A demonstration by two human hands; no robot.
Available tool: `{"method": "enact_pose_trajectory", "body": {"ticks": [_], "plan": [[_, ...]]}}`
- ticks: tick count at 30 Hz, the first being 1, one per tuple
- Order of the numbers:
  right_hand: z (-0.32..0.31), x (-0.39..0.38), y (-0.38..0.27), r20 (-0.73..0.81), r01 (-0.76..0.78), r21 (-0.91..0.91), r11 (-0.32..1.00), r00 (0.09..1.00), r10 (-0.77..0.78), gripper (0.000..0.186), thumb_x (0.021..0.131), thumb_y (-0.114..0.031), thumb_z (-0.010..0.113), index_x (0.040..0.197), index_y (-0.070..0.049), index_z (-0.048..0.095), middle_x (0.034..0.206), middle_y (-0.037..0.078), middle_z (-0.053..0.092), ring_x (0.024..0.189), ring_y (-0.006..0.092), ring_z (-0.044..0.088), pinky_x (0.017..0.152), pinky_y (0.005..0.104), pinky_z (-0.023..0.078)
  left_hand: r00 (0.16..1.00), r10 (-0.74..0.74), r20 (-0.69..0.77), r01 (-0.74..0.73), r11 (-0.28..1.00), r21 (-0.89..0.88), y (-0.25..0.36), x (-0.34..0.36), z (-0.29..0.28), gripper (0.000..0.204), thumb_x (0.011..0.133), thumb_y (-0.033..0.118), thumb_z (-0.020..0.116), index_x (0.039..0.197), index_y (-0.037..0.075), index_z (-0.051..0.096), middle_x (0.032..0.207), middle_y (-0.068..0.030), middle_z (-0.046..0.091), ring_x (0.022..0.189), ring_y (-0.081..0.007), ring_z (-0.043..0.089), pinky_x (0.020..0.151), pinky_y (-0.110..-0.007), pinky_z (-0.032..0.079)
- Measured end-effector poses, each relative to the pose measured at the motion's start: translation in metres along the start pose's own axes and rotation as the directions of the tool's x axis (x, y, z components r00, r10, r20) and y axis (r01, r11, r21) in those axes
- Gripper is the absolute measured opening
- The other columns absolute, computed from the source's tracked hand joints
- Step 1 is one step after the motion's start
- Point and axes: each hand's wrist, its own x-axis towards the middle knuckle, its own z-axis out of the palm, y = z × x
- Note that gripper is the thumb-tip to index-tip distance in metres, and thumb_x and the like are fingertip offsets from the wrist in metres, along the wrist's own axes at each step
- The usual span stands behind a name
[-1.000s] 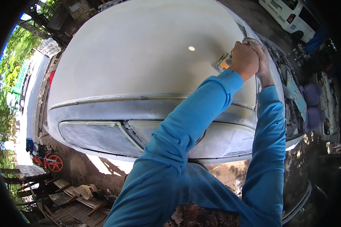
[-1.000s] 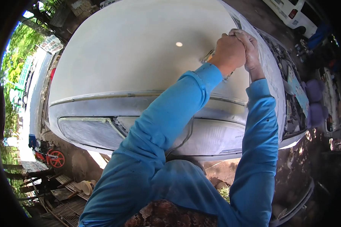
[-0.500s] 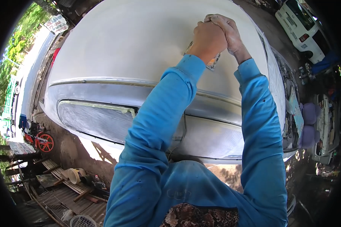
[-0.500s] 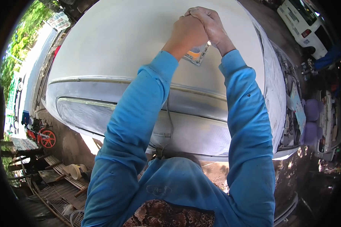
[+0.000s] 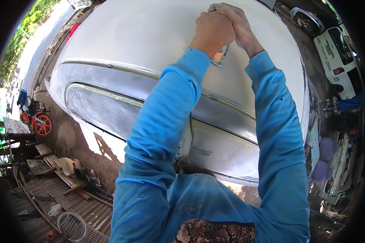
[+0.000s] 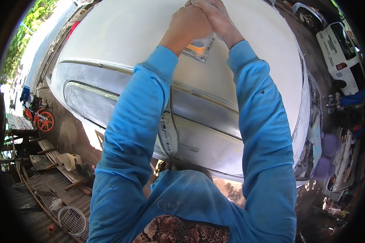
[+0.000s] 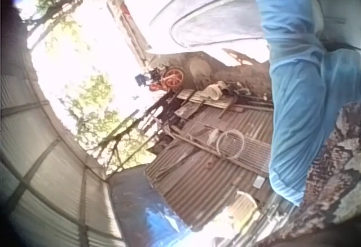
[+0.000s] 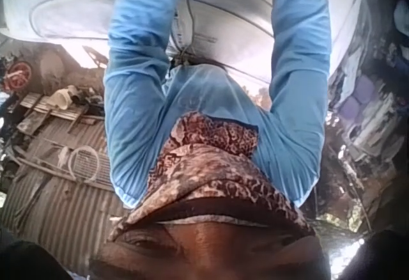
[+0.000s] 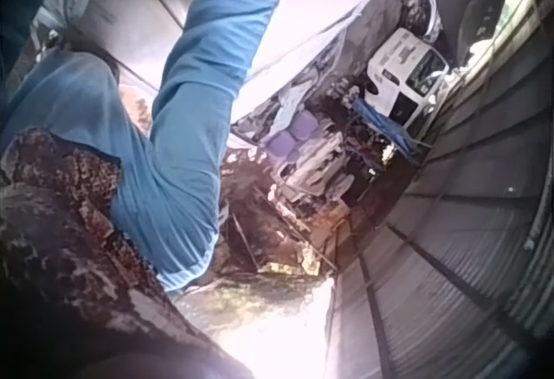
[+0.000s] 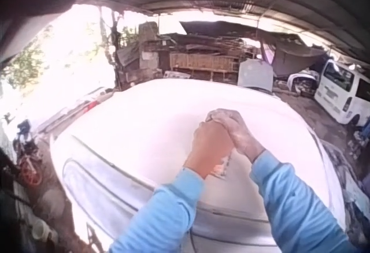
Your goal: Sand the roof of a vehicle using an electric orbital sander.
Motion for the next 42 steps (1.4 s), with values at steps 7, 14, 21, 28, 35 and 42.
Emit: {"method": "enact_pose_trajectory", "body": {"ticks": [7, 14, 21, 28, 35, 42], "plan": [[0.043, 0.037, 0.005, 0.019, 0.069, 0.047, 0.996, 0.997, -0.070, 0.025, 0.098, -0.022, 0.057, 0.093, -0.001, 0.070, 0.092, 0.006, 0.071, 0.091, 0.0152, 0.065, 0.086, 0.0290, 0.051, 0.995, -0.094, -0.025, 0.094, 0.996, 0.010, -0.047, 0.008, -0.009, 0.028, 0.077, 0.019, 0.072, 0.101, 0.004, 0.077, 0.097, -0.0169, 0.075, 0.099, -0.0356, 0.070, 0.080, -0.043, 0.057], [0.013, 0.007, 0.000, -0.017, -0.061, 0.015, 0.998, 0.998, 0.061, 0.030, 0.098, -0.027, 0.055, 0.101, -0.001, 0.071, 0.101, 0.007, 0.070, 0.095, 0.0170, 0.066, 0.090, 0.0304, 0.052, 1.000, -0.027, -0.016, 0.026, 0.999, -0.048, -0.012, -0.002, -0.011, 0.030, 0.079, 0.021, 0.071, 0.103, 0.003, 0.076, 0.098, -0.0162, 0.075, 0.098, -0.0368, 0.069, 0.083, -0.044, 0.057], [-0.027, -0.038, -0.009, -0.072, -0.021, 0.013, 1.000, 0.997, 0.022, 0.030, 0.097, -0.027, 0.056, 0.100, -0.001, 0.071, 0.100, 0.007, 0.070, 0.094, 0.0173, 0.066, 0.090, 0.0311, 0.052, 0.997, 0.022, 0.073, -0.019, 0.999, -0.043, 0.042, -0.016, -0.009, 0.024, 0.078, 0.021, 0.069, 0.095, 0.005, 0.076, 0.096, -0.0166, 0.076, 0.091, -0.0340, 0.074, 0.079, -0.043, 0.059], [-0.060, -0.087, -0.028, -0.179, -0.113, 0.018, 0.993, 0.977, 0.114, 0.030, 0.098, -0.027, 0.057, 0.099, -0.001, 0.071, 0.101, 0.006, 0.070, 0.095, 0.0168, 0.066, 0.091, 0.0310, 0.052, 0.986, 0.095, 0.140, -0.087, 0.994, -0.066, 0.095, -0.024, 0.008, 0.021, 0.079, 0.020, 0.069, 0.092, 0.005, 0.076, 0.092, -0.0152, 0.076, 0.089, -0.0336, 0.074, 0.076, -0.043, 0.059], [-0.082, -0.107, -0.033, -0.212, -0.134, 0.002, 0.991, 0.968, 0.131, 0.028, 0.098, -0.026, 0.058, 0.100, -0.001, 0.071, 0.103, 0.005, 0.070, 0.096, 0.0161, 0.065, 0.091, 0.0309, 0.051, 0.966, 0.164, 0.198, -0.136, 0.979, -0.152, 0.119, -0.030, 0.018, 0.031, 0.081, 0.020, 0.071, 0.105, 0.001, 0.072, 0.100, -0.0166, 0.073, 0.097, -0.0355, 0.066, 0.078, -0.043, 0.057], [-0.057, -0.086, -0.026, -0.137, -0.058, 0.036, 0.998, 0.989, 0.062, 0.028, 0.098, -0.026, 0.058, 0.099, -0.001, 0.071, 0.102, 0.005, 0.069, 0.096, 0.0161, 0.064, 0.092, 0.0308, 0.050, 0.994, 0.072, 0.088, -0.064, 0.995, -0.083, 0.093, -0.030, 0.007, 0.024, 0.077, 0.017, 0.071, 0.096, 0.003, 0.075, 0.094, -0.0175, 0.075, 0.091, -0.0344, 0.073, 0.077, -0.043, 0.059]]}}
